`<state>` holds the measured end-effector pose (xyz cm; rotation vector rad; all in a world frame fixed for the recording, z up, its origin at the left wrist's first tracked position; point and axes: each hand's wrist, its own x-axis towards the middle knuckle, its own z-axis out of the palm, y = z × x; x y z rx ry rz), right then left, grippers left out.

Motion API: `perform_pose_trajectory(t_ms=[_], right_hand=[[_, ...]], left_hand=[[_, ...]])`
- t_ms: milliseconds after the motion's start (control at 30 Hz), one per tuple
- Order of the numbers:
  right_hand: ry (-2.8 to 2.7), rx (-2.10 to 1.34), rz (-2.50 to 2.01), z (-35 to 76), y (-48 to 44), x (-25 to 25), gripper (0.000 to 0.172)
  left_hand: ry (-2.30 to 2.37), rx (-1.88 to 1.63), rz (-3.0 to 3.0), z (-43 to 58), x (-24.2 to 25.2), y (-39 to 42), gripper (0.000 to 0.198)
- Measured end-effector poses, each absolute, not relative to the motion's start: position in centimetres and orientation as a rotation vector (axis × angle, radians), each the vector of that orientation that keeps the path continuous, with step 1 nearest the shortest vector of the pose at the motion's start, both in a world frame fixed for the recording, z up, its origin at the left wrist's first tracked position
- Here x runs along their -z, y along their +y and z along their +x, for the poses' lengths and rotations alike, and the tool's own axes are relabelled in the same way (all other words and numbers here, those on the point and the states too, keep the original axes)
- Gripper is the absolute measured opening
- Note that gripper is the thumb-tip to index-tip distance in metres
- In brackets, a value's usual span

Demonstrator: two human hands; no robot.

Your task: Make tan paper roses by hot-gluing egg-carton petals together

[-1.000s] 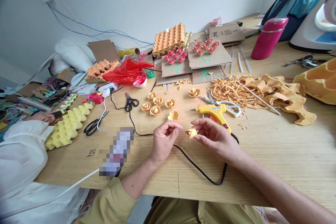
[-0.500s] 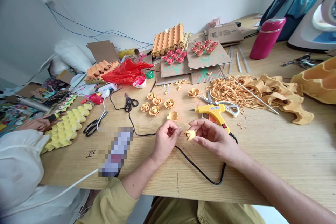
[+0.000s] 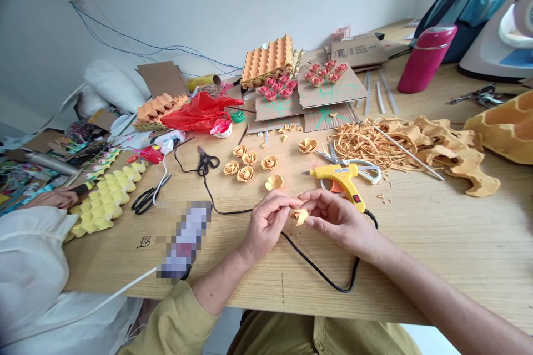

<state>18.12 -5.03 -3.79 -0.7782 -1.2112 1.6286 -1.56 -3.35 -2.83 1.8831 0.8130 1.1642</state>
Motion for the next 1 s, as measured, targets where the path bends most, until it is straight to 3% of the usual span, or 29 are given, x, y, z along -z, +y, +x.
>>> perform_pose_trajectory(t_ms=[233, 633, 1000], right_hand=[[-1.220, -1.635, -0.718, 18.07, -4.95, 3.78, 0.025], [-1.231, -1.621, -0.691, 17.68, -5.48, 3.73, 0.026], [-1.282, -1.574, -0.837, 17.63, -5.34, 3.36, 0.036]], left_hand=[[0.734, -1.108, 1.947, -1.78, 2.73, -3.60, 0.028], [0.748, -1.168, 2.116, -1.32, 3.05, -3.93, 0.016], [0.803, -1.179, 2.131, -1.36, 3.11, -4.01, 0.021]])
